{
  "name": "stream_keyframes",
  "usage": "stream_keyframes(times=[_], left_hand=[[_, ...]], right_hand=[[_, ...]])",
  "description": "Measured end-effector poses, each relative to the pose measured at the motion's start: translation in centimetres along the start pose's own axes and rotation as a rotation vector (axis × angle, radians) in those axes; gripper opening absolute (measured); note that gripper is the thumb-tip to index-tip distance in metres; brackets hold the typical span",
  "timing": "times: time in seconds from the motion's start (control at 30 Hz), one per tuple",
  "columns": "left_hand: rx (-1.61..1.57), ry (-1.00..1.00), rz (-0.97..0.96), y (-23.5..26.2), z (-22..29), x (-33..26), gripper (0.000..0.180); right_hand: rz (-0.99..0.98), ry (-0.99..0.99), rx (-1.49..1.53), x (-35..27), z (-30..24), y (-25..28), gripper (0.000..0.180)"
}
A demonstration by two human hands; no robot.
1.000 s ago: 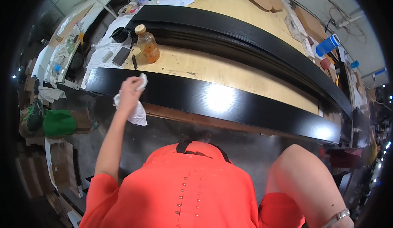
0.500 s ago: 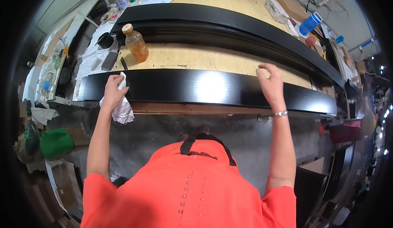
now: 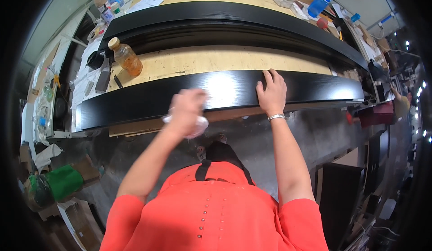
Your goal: Cleaning and polishing black wooden furniture components using a cloth and liquid polish.
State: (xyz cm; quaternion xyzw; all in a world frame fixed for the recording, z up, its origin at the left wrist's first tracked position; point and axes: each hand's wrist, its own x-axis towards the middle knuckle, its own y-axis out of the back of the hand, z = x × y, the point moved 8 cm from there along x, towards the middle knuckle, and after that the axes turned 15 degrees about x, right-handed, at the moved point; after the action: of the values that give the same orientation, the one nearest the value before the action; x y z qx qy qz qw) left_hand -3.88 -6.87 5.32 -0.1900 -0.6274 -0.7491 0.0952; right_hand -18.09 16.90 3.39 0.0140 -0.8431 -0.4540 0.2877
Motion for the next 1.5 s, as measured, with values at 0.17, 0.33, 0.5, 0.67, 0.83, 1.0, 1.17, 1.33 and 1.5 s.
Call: stream_keyframes(times=[0.17,0.33,0.5,0.67,0.83,1.0,1.17,1.33,1.5], left_hand=[[0.054,0.548,-0.025,5.1,-22.6,-6.6,0.031],[-0.201,0.787,-0.159,4.5,-22.0,-6.6,0.034],[-1.291,0.575,-0.085,2.2,-5.3,-0.3,0.038],[-1.737,0.52,-0.167,0.0,3.5,3.1,0.041],[-1.488,0.46,-0.304,-3.7,5.8,6.1,0.05],[-0.719,0.412,-0.148,-6.0,4.7,13.1,0.039],[0.144,0.469,-0.446,-12.3,5.3,14.9,0.035],[-0.163,0.584,-0.231,-12.9,3.4,13.8,0.029],[-0.065,0.546,-0.204,-11.9,2.9,12.9,0.028]], right_hand=[[0.013,-0.009,0.0,0.1,-0.4,0.9,0.041],[0.03,-0.016,-0.017,0.1,-0.7,0.8,0.041],[0.023,-0.058,0.137,0.2,-0.4,0.7,0.046],[-0.461,-0.552,1.842,-2.1,-10.2,-1.4,0.061],[-0.417,-0.769,1.842,-1.5,-4.6,2.0,0.032],[0.115,-0.571,1.289,2.7,9.3,10.7,0.012],[-0.198,0.017,0.815,3.6,4.5,6.1,0.031],[-0.347,0.312,0.631,-0.7,1.4,-1.7,0.044],[-0.336,0.049,0.344,2.9,15.4,4.5,0.032]])
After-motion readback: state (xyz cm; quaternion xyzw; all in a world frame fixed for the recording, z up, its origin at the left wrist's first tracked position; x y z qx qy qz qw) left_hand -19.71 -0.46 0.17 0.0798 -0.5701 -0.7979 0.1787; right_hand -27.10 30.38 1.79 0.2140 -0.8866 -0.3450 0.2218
